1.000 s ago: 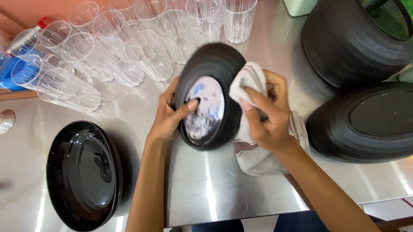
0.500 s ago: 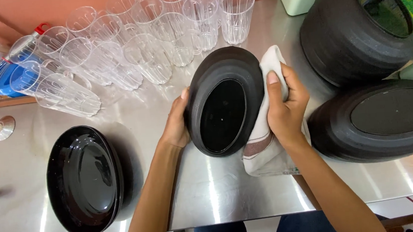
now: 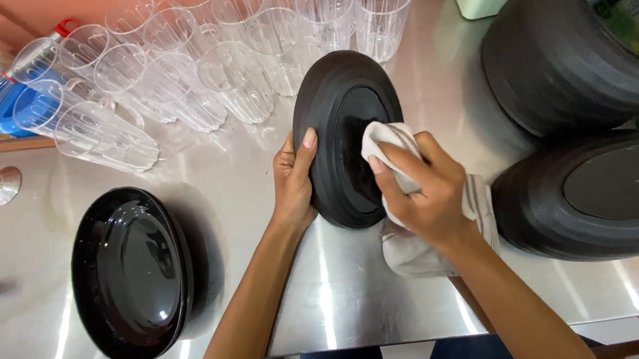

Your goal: The person wipes a black plate with a white cloth, cleaning both the bottom and top surfaces. The person then wipes a second black plate in the same manner.

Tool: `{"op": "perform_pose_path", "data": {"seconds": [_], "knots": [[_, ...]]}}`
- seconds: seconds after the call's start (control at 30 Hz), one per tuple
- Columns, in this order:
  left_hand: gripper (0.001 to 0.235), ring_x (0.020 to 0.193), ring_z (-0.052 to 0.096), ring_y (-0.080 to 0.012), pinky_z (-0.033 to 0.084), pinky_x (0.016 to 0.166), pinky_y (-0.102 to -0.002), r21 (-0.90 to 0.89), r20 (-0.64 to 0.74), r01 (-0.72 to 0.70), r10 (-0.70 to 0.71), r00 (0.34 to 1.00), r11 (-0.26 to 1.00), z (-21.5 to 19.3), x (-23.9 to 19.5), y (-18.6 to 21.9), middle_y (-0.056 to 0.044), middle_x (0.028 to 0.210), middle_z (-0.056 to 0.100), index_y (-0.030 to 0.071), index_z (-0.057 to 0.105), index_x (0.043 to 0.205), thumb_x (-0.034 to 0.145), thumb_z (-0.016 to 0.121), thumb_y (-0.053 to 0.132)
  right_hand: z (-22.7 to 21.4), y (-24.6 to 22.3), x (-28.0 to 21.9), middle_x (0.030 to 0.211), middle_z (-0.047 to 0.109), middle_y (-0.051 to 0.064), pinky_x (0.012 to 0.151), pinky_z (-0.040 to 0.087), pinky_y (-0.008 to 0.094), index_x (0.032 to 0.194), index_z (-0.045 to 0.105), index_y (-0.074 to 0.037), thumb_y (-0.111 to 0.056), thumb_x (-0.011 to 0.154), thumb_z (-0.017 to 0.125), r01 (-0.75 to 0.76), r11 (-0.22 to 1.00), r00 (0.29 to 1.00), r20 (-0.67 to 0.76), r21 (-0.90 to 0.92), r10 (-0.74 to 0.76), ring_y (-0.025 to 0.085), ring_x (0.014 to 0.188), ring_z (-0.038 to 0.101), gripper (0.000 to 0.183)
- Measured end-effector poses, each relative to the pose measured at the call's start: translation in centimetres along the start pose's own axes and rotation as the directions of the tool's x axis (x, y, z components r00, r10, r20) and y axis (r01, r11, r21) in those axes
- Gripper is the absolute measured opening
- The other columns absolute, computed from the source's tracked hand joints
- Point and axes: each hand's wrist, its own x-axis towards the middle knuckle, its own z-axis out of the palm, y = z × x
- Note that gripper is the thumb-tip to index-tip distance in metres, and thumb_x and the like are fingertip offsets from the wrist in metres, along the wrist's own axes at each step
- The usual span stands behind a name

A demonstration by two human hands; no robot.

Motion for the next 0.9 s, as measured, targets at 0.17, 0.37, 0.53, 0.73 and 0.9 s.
{"op": "perform_pose_path", "data": {"seconds": [0.17, 0.37, 0.53, 0.73, 0.9], "knots": [[0.015, 0.063, 0.073, -0.0170, 0.062, 0.051, -0.027, 0.056, 0.047, -0.024, 0.021, 0.999, 0.998, 0.4, -0.6, 0.5, -0.012, 0.075, 0.073, 0.006, 0.068, 0.100, 0.098, 0.069, 0.021, 0.3, -0.4, 0.0, 0.071, 0.043, 0.001, 0.050, 0.041, 0.025, 0.099, 0.080, -0.007, -0.008, 0.096, 0.076, -0.011, 0.999, 0.999, 0.044, -0.050, 0.013, 0.014, 0.051, 0.045, 0.005], [0.017, 0.068, 0.074, -0.0162, 0.063, 0.055, -0.027, 0.080, 0.040, -0.059, 0.056, 0.998, 0.995, -0.2, -0.3, 0.6, -0.011, 0.079, 0.075, 0.007, 0.070, 0.103, 0.097, 0.070, 0.024, 0.8, -0.9, -0.2, 0.072, 0.044, 0.003, 0.053, 0.047, 0.029, 0.092, 0.078, -0.013, -0.014, 0.091, 0.076, 0.142, 0.989, 0.985, 0.107, -0.038, -0.137, 0.020, 0.050, 0.048, 0.002], [0.017, 0.068, 0.074, -0.0172, 0.063, 0.056, -0.028, -0.007, 0.029, -0.042, 0.042, 0.999, 0.999, 0.3, -0.5, 1.8, -0.012, 0.080, 0.075, 0.008, 0.070, 0.104, 0.100, 0.065, 0.024, 0.5, -0.8, 0.2, 0.069, 0.046, 0.003, 0.055, 0.048, 0.028, 0.089, 0.078, -0.015, -0.011, 0.088, 0.078, 0.184, 0.981, 0.974, 0.142, -0.053, -0.175, 0.020, 0.048, 0.050, 0.004], [0.017, 0.064, 0.074, -0.0179, 0.062, 0.053, -0.027, 0.036, 0.060, -0.043, 0.040, 0.997, 0.998, 0.0, -0.8, 0.9, -0.011, 0.074, 0.073, 0.007, 0.071, 0.101, 0.097, 0.068, 0.023, 0.3, 0.1, -0.8, 0.072, 0.045, 0.003, 0.054, 0.047, 0.029, 0.094, 0.080, -0.014, -0.009, 0.088, 0.079, 0.178, 0.977, 0.984, 0.027, -0.117, -0.176, 0.020, 0.051, 0.045, 0.008], [0.017, 0.062, 0.073, -0.0175, 0.062, 0.050, -0.027, 0.092, 0.081, -0.042, 0.035, 0.996, 0.995, -1.3, -0.1, -0.9, -0.011, 0.073, 0.074, 0.008, 0.073, 0.099, 0.095, 0.072, 0.024, 0.2, -1.0, -0.2, 0.071, 0.039, 0.001, 0.054, 0.045, 0.030, 0.091, 0.078, -0.017, -0.010, 0.085, 0.077, 0.211, 0.975, 0.975, 0.078, -0.069, -0.206, 0.019, 0.049, 0.042, 0.009]]}}
